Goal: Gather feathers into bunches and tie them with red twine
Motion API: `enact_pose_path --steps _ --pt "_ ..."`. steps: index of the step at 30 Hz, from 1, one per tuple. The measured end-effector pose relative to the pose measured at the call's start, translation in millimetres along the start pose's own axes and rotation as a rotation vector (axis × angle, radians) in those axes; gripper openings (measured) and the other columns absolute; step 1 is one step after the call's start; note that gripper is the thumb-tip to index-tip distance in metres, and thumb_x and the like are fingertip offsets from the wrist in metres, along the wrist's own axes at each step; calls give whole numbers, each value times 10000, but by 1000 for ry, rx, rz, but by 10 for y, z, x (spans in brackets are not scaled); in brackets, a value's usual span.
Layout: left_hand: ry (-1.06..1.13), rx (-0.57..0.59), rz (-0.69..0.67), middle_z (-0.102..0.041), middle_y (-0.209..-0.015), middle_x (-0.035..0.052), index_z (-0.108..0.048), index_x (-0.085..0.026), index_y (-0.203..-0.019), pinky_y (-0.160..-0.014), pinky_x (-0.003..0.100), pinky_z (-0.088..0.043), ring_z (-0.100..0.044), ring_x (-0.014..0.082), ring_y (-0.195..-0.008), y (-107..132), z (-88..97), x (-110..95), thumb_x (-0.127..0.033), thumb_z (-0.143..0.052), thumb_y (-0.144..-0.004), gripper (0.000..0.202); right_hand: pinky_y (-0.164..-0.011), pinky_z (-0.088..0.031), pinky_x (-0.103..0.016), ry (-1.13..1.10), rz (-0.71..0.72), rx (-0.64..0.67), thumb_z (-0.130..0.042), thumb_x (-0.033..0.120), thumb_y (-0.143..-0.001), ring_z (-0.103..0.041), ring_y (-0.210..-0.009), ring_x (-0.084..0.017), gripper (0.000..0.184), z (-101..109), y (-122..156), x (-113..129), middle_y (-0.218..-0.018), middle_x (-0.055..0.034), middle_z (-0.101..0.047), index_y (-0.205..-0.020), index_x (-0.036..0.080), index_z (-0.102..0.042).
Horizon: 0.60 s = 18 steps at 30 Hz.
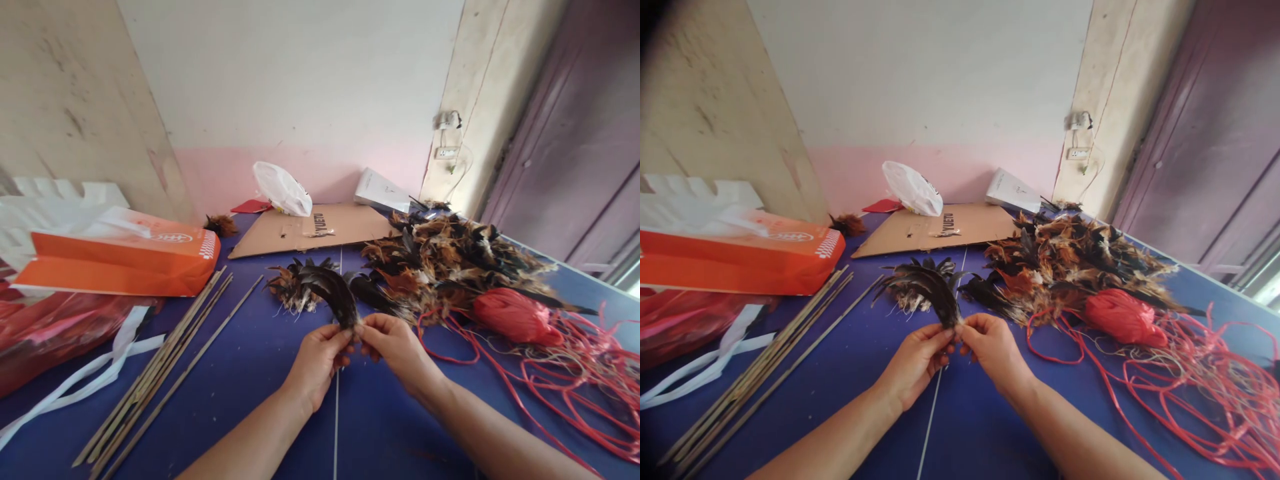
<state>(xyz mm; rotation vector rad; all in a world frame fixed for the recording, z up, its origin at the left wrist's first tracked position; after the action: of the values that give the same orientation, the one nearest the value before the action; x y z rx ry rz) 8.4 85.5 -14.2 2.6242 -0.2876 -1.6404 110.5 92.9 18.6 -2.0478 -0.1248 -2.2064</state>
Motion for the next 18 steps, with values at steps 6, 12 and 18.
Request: enact_pose_path --steps 6,12,18 --pt "9 0 -17 -595 -612 18 -679 -119 -738 -485 142 -415 -525 66 -551 4 4 -5 -234 -685 -635 154 -426 -327 -180 -33 -33 35 -580 362 -692 -452 -451 -65 229 -18 -9 -85 -523 20 -548 -661 136 -572" --pt "38 22 -13 -607 -619 26 -677 -112 -738 -538 155 -458 -547 74 -568 18 -29 -20 -240 -691 -636 164 -431 -330 -184 -61 -33 21 -597 390 -676 -453 -461 -68 257 9 -22 -124 -540 11 -568 -649 134 -600" --pt "67 50 50 -593 -566 13 -676 -111 -737 -498 131 -451 -524 49 -494 17 -55 22 -237 -691 -645 157 -420 -342 -184 -55 -59 48 -596 405 -679 -444 -443 -63 282 3 -2 -127 -564 -5 -589 -676 125 -635"
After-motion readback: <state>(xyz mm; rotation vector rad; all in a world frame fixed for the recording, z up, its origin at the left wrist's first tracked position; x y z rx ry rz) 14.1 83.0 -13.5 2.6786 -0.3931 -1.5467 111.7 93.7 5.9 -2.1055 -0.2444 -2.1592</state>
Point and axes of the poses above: each hand's wrist, its own y-axis away from the middle knuckle, its own z-axis out of the back of the hand, x = y × z, the point moved 10 cm from there along -y, towards the middle knuckle
